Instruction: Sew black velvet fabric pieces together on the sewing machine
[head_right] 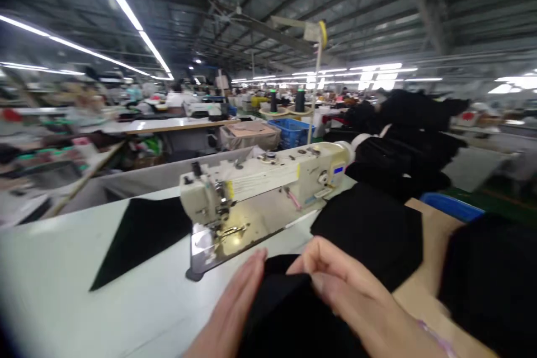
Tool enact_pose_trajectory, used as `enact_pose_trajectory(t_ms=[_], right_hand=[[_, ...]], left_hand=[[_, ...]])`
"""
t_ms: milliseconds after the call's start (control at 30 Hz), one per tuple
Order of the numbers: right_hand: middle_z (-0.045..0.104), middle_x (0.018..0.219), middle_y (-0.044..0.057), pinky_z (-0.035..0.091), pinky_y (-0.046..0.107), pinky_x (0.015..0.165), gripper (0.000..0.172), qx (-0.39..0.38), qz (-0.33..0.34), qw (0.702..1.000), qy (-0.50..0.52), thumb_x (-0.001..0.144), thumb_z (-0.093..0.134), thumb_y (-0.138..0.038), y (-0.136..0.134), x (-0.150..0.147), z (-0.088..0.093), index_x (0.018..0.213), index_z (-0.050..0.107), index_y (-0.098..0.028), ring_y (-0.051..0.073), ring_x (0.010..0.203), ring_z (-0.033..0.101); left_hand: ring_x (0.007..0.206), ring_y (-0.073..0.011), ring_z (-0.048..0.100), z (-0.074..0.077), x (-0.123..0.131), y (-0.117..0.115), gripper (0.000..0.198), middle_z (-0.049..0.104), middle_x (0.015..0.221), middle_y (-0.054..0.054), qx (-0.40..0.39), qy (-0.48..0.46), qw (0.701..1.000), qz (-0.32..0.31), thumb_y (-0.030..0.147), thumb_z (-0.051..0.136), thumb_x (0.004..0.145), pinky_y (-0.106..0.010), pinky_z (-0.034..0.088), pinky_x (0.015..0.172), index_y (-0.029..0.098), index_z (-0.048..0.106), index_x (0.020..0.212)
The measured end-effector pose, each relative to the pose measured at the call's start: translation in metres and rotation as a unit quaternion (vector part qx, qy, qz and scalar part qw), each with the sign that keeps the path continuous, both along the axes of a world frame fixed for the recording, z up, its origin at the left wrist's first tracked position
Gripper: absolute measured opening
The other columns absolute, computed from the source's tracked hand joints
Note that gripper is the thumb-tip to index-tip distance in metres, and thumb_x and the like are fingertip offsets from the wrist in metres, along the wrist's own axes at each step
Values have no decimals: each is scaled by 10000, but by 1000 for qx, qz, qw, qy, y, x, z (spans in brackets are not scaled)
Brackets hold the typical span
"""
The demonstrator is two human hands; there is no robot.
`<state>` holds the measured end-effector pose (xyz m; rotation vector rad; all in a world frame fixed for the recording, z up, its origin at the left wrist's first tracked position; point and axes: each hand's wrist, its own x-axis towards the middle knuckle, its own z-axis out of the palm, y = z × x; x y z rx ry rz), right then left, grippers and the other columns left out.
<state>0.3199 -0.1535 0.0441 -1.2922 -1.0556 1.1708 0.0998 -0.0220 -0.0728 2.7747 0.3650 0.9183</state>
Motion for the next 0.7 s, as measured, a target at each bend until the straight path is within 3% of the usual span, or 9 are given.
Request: enact_pose_trajectory(t_ms=[67, 167, 267, 333, 367, 433, 533, 600, 700], right_hand=[[637, 830, 59, 532, 345, 642, 388, -54, 58, 995, 53, 879, 541, -638, 4, -8, -14, 893, 617, -258, 237, 721, 623], [708, 908, 116, 562, 402, 656, 563, -51, 58, 995, 56, 894, 354, -741, 17, -12, -31, 1033, 665, -291, 302, 787, 700], [726, 1119, 137, 575, 447, 760, 731, -21, 61, 998, -9, 856, 351, -808, 25, -22, -42, 1395, 537, -351, 334, 984, 724], [725, 1160, 121, 570, 441, 827, 810, -25, 87, 995, -41, 778, 604, -755, 29, -32, -47, 1477, 452, -375, 327, 1036, 716], [733, 1145, 113, 566, 432, 855, 801, -28, 90, 994, -47, 752, 694, -696, 32, -37, -49, 1453, 491, -365, 320, 1030, 717], [750, 1075, 98, 563, 414, 873, 613, -25, 79, 995, -54, 774, 736, -607, 44, -46, -50, 1296, 642, -300, 304, 980, 719], [738, 838, 52, 569, 349, 744, 359, 31, 21, 993, -115, 867, 651, -548, 75, -52, -40, 926, 735, -204, 254, 801, 694], [683, 700, 13, 533, 297, 636, 325, 104, -13, 978, -182, 865, 651, -500, 100, -52, -24, 788, 712, -191, 209, 681, 642], [640, 644, -16, 476, 255, 569, 264, 237, -82, 934, -253, 866, 646, -412, 129, -48, 13, 744, 708, -187, 160, 612, 585]], left_hand=[[1142, -288, 669, 15, 7, -15, 716, 673, 1295, -162, -85, -22, 995, -43, 337, 546, 937, -387, 583, 923, 232, 244, 1578], [872, -197, 727, 51, -9, -20, 418, 760, 1048, -67, -243, -100, 962, -70, 326, 430, 988, -263, 595, 757, 275, 519, 1394], [760, -169, 688, 82, -36, -22, 277, 740, 870, -25, -379, -118, 918, 10, 356, 424, 1006, -229, 560, 670, 236, 669, 1054], [780, -185, 677, 91, -50, -22, 289, 722, 834, -24, -430, -116, 892, 75, 409, 456, 992, -245, 556, 674, 211, 652, 916], [792, -194, 677, 92, -55, -20, 294, 718, 831, -24, -437, -116, 886, 101, 426, 466, 981, -256, 557, 678, 209, 638, 882], [771, -197, 675, 92, -64, -12, 217, 716, 818, -14, -404, -103, 898, 141, 395, 528, 928, -266, 554, 661, 216, 630, 863], [723, -185, 670, 100, -75, 14, 114, 731, 827, 9, -277, -55, 936, 208, 268, 595, 810, -272, 542, 654, 232, 649, 903], [675, -177, 660, 120, -80, 33, 159, 734, 809, 19, -180, -44, 948, 260, 259, 578, 786, -273, 522, 635, 236, 660, 921], [577, -163, 606, 168, -88, 52, 181, 685, 699, 37, -47, -78, 933, 347, 374, 576, 810, -259, 463, 571, 229, 671, 864]])
